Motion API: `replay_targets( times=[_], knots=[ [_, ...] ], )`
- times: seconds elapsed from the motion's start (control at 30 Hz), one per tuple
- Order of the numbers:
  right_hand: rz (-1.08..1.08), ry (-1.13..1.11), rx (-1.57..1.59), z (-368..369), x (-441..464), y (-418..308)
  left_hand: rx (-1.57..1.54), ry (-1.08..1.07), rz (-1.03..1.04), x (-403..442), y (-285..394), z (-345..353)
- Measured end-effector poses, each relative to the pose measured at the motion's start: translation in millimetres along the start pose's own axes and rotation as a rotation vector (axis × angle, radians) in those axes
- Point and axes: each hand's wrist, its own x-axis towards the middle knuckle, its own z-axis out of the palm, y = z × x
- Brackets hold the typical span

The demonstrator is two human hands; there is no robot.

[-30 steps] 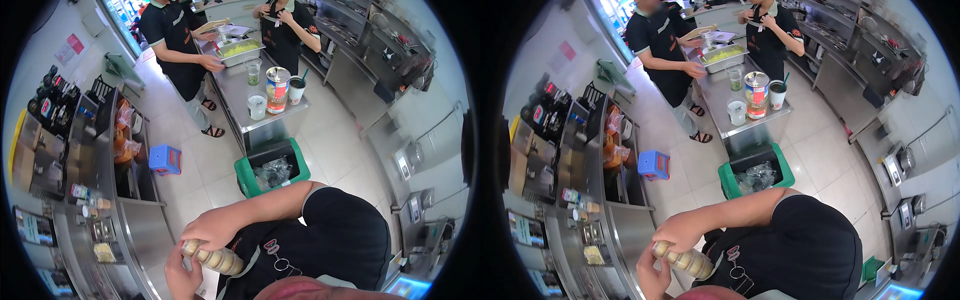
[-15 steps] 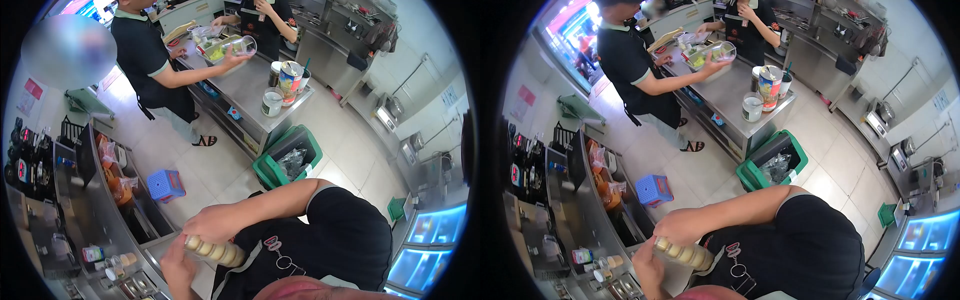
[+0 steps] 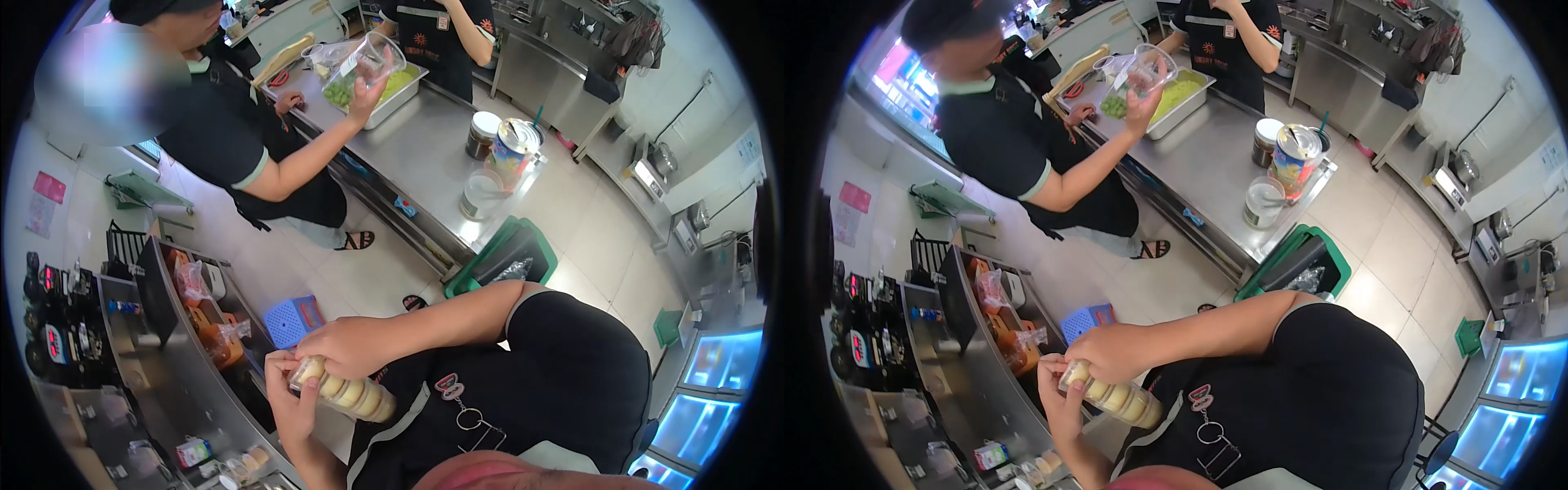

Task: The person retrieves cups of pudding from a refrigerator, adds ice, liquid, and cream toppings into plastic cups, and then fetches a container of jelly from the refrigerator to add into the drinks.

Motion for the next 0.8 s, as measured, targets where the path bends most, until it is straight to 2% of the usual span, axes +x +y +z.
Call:
replay_targets(
  times=[0.1,0.23,0.3,0.4,0.47,0.53,0.63,0.8],
  knots=[
    [0.018,0.108,0.082,-33.3,6.0,16.0,-0.263,-0.073,0.002,37.9,0.2,6.1],
    [0.03,0.137,0.09,-69.7,9.5,45.2,-0.147,-0.092,0.037,81.5,5.8,30.1],
    [0.033,0.288,0.143,-86.1,2.6,53.1,-0.208,-0.005,0.067,95.6,5.1,48.9],
    [0.09,0.306,0.134,-113.9,-7.6,57.0,-0.261,0.096,0.104,111.8,-4.0,65.4],
    [0.119,0.287,0.116,-122.3,-10.6,64.8,-0.139,0.095,0.097,119.4,-2.8,75.7],
    [0.149,0.269,0.103,-125.2,-13.4,66.7,0.112,0.131,0.138,127.0,8.6,84.3],
    [0.148,0.284,0.102,-135.9,-17.0,69.5,0.203,0.037,0.092,141.6,33.3,85.1],
    [0.098,0.323,0.099,-137.0,-16.0,80.6,0.133,0.0,0.091,148.2,31.6,81.5]
  ],
)
